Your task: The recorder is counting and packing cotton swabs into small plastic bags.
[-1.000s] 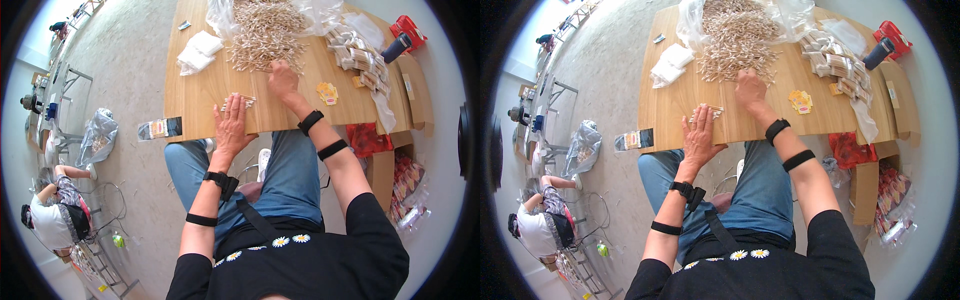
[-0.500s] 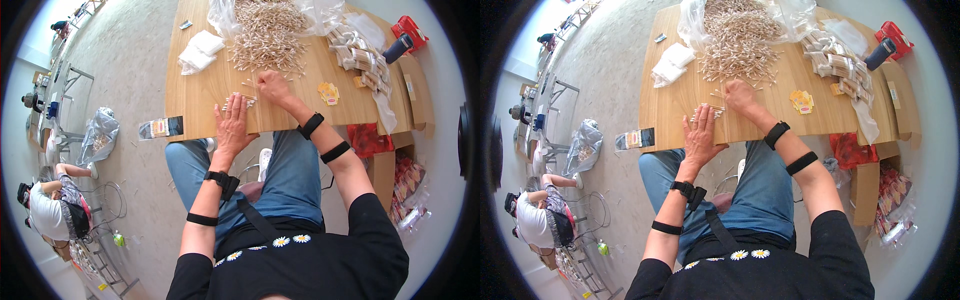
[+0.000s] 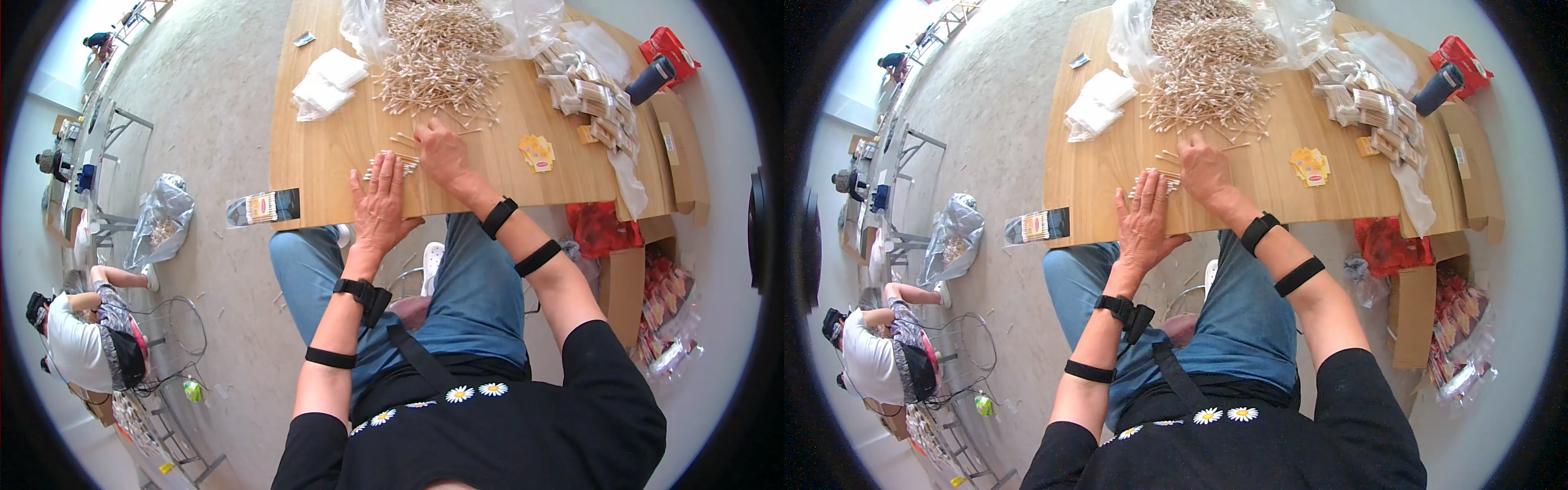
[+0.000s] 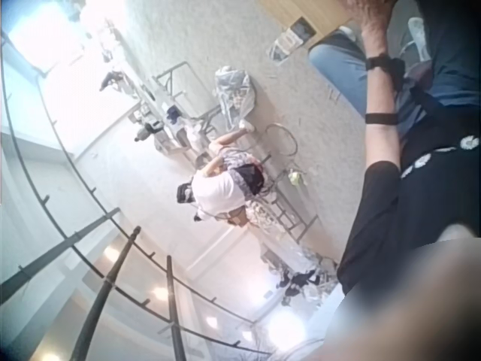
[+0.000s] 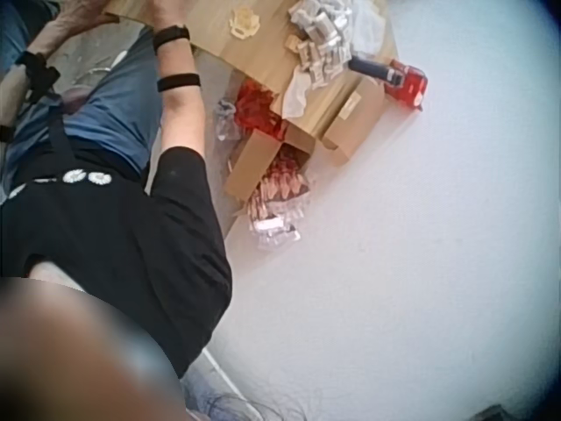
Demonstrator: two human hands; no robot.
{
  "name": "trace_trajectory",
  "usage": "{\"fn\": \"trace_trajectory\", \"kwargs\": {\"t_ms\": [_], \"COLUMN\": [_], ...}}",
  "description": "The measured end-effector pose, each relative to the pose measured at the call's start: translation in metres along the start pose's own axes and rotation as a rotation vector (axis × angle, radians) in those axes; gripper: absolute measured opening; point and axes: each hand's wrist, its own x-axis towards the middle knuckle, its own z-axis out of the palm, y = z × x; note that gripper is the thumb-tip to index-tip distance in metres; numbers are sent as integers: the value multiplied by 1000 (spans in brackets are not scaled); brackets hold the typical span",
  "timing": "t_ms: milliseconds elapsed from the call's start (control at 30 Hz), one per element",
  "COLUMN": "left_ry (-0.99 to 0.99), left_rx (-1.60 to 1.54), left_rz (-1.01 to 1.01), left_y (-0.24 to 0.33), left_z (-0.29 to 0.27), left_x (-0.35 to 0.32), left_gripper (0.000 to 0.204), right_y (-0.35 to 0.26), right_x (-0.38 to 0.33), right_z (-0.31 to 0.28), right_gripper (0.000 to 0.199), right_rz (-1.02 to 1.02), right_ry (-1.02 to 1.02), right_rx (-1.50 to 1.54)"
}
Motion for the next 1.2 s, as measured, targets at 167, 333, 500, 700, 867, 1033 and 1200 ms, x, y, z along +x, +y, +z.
{"fn": "trace_trajectory", "kwargs": {"t_ms": [167,333,500,700,867,1033,1200], "left_ry": [-13,-71,-91,-109,-65,-50,-44], "left_rx": [-14,-73,-105,-55,7,25,-34], "left_rz": [-8,50,57,96,127,80,84], "left_y": [0,-4,-10,-17,-21,-16,-19], "left_z": [-2,-13,-20,-14,0,0,-4], "left_x": [0,-4,-1,21,21,16,10], "left_gripper": [124,131,133,130,121,118,121], "right_y": [-9,5,70,77,60,3,-17], "right_x": [-5,-7,-5,-7,-2,-1,-10], "right_z": [2,-8,-39,-35,-16,-2,1], "right_gripper": [9,6,5,7,8,10,14], "right_rz": [-80,-83,69,133,89,54,26], "right_ry": [-20,24,159,89,28,-57,-171], "right_rx": [7,1,-177,-170,-177,-83,68]}}
